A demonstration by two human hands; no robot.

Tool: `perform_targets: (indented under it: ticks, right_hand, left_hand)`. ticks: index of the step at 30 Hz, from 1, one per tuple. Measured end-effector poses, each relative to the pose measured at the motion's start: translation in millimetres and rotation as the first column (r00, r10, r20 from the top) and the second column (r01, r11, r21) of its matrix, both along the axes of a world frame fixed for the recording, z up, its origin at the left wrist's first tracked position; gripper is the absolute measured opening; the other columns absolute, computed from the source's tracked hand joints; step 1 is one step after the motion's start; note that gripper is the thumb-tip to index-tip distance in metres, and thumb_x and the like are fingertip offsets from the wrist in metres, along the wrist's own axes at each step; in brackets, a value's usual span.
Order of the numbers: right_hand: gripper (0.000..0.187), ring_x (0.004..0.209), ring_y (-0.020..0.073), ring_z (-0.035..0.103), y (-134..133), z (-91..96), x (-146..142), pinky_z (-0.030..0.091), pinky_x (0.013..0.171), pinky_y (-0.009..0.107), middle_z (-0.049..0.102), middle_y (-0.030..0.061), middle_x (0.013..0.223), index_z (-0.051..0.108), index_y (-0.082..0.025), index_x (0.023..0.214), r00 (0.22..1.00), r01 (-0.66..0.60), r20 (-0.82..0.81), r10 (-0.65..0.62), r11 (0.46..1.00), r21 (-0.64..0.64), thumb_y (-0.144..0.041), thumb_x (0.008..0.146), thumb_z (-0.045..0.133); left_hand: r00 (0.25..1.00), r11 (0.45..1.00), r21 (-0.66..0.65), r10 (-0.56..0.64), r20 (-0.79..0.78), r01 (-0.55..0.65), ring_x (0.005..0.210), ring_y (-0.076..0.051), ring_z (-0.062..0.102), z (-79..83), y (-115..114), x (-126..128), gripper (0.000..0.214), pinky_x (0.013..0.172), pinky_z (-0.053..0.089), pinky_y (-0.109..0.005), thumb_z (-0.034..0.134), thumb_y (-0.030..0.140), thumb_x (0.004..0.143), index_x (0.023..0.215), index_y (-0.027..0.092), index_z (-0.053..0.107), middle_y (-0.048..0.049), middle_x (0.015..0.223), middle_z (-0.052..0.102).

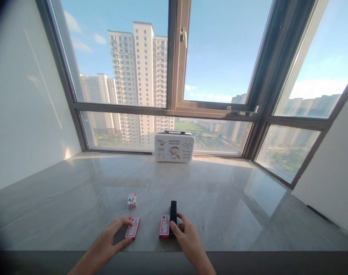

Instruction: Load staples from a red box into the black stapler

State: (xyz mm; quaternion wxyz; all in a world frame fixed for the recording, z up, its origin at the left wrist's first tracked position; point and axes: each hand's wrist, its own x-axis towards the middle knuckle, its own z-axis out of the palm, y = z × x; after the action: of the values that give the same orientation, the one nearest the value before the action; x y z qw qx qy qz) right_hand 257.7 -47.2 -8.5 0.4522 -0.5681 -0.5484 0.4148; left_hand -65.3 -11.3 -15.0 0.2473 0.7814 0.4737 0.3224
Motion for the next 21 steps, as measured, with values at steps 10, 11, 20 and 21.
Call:
perform_targets:
  ticks: [10, 11, 20, 21]
  right_hand:
    - [0.07, 0.065, 0.0216, 0.058, -2.6, 3.0, -0.1, 0.045, 0.06, 0.028, 0.062, 0.0017, 0.063, 0.065, -0.015, 0.123, 1.0, -0.015, -0.009, 0.016, 0.999, 0.036, -0.071, 0.081, 0.065]
    - [0.069, 0.066, 0.022, 0.059, -1.8, 0.3, 0.7, 0.045, 0.061, 0.029, 0.062, 0.0016, 0.063, 0.065, -0.015, 0.122, 1.0, -0.019, -0.01, 0.019, 0.999, 0.043, -0.071, 0.082, 0.064]
    - [0.069, 0.065, 0.0198, 0.056, 3.7, -10.9, 7.1, 0.042, 0.062, 0.028, 0.059, 0.0005, 0.064, 0.063, -0.014, 0.123, 0.999, -0.042, 0.017, 0.041, 0.997, 0.062, -0.072, 0.086, 0.058]
    - [0.07, 0.064, 0.0192, 0.055, 3.3, -11.3, 8.7, 0.041, 0.061, 0.028, 0.057, -0.0005, 0.063, 0.062, -0.014, 0.126, 0.999, -0.028, 0.021, 0.026, 0.998, 0.064, -0.072, 0.087, 0.056]
  left_hand:
    - [0.945, 0.967, -0.067, -0.226, 0.236, 0.248, 0.114, -0.026, 0.06, 22.4, -0.3, 122.9, 0.064, 0.1, 0.047, -0.035, 0.083, 0.038, 0.07, 0.128, 0.027, 0.058, -0.0052, 0.123, 0.065]
    - [0.939, 0.957, -0.095, -0.244, 0.241, 0.273, 0.107, -0.024, 0.063, 21.9, 2.2, 125.2, 0.066, 0.095, 0.049, -0.033, 0.085, 0.037, 0.068, 0.127, 0.026, 0.057, -0.0036, 0.117, 0.067]
    - [0.935, 0.953, -0.071, -0.273, 0.226, 0.295, 0.104, -0.023, 0.063, 16.5, 11.0, 129.7, 0.079, 0.091, 0.049, -0.031, 0.088, 0.039, 0.062, 0.132, 0.026, 0.053, -0.0027, 0.117, 0.066]
    - [0.937, 0.957, -0.05, -0.27, 0.222, 0.287, 0.11, -0.025, 0.061, 16.0, 10.3, 130.2, 0.084, 0.095, 0.048, -0.032, 0.089, 0.042, 0.062, 0.136, 0.027, 0.051, -0.0048, 0.125, 0.064]
